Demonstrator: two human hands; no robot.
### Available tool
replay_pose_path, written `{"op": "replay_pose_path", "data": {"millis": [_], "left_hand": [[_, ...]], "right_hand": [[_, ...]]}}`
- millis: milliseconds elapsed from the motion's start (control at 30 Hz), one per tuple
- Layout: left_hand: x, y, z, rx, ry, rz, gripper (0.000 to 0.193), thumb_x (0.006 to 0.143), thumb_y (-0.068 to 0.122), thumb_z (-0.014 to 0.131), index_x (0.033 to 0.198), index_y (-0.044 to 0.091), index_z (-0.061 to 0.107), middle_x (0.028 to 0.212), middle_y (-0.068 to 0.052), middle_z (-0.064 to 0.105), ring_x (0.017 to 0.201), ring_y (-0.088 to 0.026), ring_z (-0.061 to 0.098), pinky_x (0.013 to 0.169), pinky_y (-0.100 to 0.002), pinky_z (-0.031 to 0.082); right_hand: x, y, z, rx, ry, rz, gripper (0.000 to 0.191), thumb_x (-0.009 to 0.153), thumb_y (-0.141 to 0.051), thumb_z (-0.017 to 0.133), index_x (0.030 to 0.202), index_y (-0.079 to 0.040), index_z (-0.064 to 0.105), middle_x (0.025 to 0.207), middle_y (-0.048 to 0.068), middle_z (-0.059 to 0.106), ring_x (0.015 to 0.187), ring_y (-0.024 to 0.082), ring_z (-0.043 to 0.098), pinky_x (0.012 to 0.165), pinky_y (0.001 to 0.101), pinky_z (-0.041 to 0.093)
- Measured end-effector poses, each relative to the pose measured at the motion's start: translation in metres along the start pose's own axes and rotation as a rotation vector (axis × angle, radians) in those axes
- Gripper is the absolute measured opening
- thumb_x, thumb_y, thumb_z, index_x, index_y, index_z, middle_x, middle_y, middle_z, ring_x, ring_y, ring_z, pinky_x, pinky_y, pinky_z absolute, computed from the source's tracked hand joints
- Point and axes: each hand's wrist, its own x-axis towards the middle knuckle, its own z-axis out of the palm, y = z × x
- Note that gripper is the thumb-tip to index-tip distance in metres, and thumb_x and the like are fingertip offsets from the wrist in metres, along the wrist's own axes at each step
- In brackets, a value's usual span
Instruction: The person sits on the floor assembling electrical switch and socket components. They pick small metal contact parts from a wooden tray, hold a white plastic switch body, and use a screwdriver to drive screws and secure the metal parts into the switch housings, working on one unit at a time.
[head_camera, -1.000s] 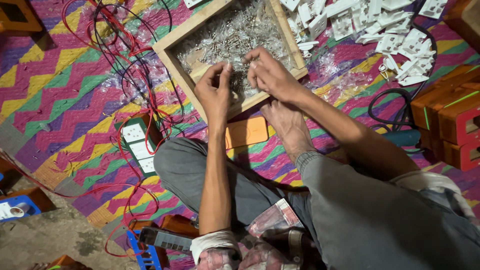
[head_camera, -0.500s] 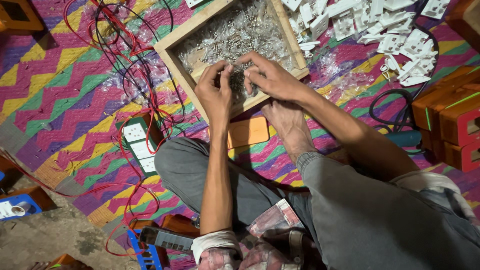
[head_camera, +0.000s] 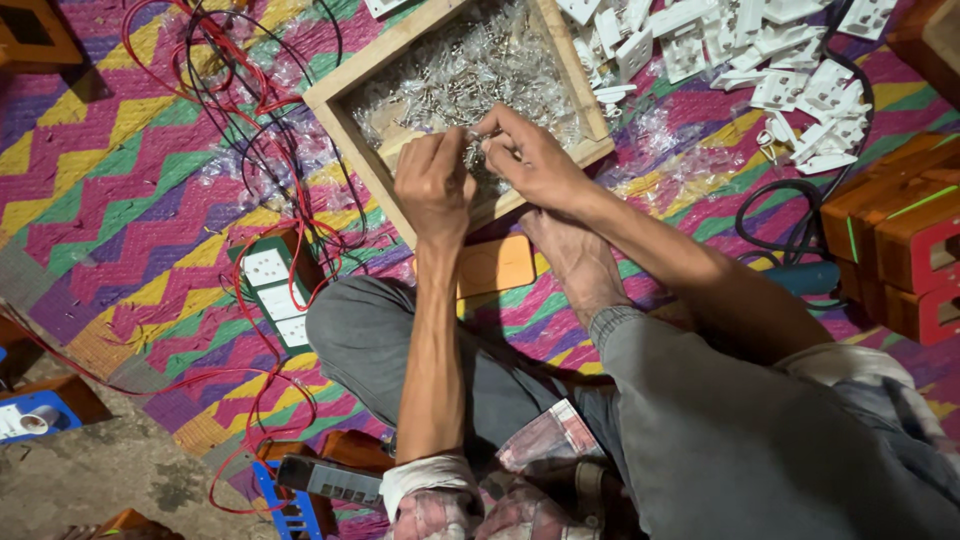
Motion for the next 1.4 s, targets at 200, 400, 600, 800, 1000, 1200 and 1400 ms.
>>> {"op": "replay_pose_path", "data": {"millis": [200,400,600,800,1000,1200,1400], "left_hand": [[-0.014,0.024,0.004,-0.132,-0.084,0.043,0.035,0.074,-0.009,0.070,0.105,0.006,0.071,0.088,-0.011,0.068,0.085,-0.029,0.066,0.079,-0.041,0.053],[-0.007,-0.004,0.003,-0.592,0.042,-0.505,0.013,0.095,0.003,0.075,0.107,0.003,0.077,0.099,-0.003,0.077,0.087,-0.012,0.069,0.081,-0.028,0.054],[-0.009,-0.016,0.001,-0.846,-0.014,-0.696,0.015,0.097,0.006,0.076,0.111,0.001,0.074,0.096,0.001,0.071,0.083,-0.005,0.060,0.072,-0.021,0.046],[-0.006,-0.011,0.009,-0.958,-0.082,-0.731,0.015,0.093,0.002,0.077,0.105,0.003,0.070,0.088,0.003,0.068,0.073,-0.002,0.054,0.062,-0.019,0.040],[-0.009,-0.010,0.003,-0.883,-0.192,-0.681,0.010,0.094,0.000,0.075,0.103,0.002,0.073,0.088,0.004,0.068,0.075,-0.002,0.056,0.065,-0.020,0.043],[-0.001,0.001,0.003,-0.833,-0.243,-0.674,0.011,0.096,0.005,0.074,0.107,0.003,0.074,0.083,0.007,0.064,0.070,0.000,0.051,0.060,-0.019,0.039],[-0.004,0.018,0.008,-0.650,-0.160,-0.603,0.012,0.094,0.007,0.077,0.104,0.001,0.075,0.080,0.001,0.069,0.071,-0.004,0.060,0.063,-0.023,0.048]], "right_hand": [[0.011,-0.005,-0.021,0.200,0.186,0.290,0.026,0.106,-0.013,0.047,0.131,-0.008,0.046,0.078,-0.003,0.053,0.057,0.004,0.041,0.044,0.0213,0.030],[-0.005,-0.019,-0.025,0.449,0.283,0.235,0.036,0.104,-0.010,0.049,0.138,-0.006,0.042,0.076,0.000,0.054,0.046,0.004,0.035,0.034,0.0209,0.024],[-0.017,-0.043,-0.055,0.985,0.489,0.143,0.048,0.106,-0.027,0.050,0.148,-0.006,0.043,0.067,-0.001,0.050,0.044,0.006,0.037,0.035,0.0208,0.027],[-0.022,-0.035,-0.028,0.315,0.235,0.248,0.044,0.105,-0.034,0.062,0.140,-0.007,0.063,0.070,-0.007,0.051,0.051,0.001,0.040,0.043,0.0195,0.030],[-0.016,-0.021,-0.022,-0.152,0.101,-0.161,0.026,0.109,-0.022,0.067,0.125,-0.001,0.070,0.108,0.006,0.071,0.100,0.013,0.065,0.086,0.0315,0.052],[-0.017,-0.015,-0.019,-0.020,0.178,0.118,0.017,0.103,-0.016,0.069,0.111,-0.001,0.070,0.090,0.003,0.067,0.069,0.008,0.058,0.058,0.0255,0.046],[-0.020,-0.017,-0.011,0.166,0.192,0.082,0.010,0.104,-0.011,0.064,0.108,-0.002,0.063,0.087,0.000,0.065,0.061,0.003,0.058,0.051,0.0207,0.046]]}}
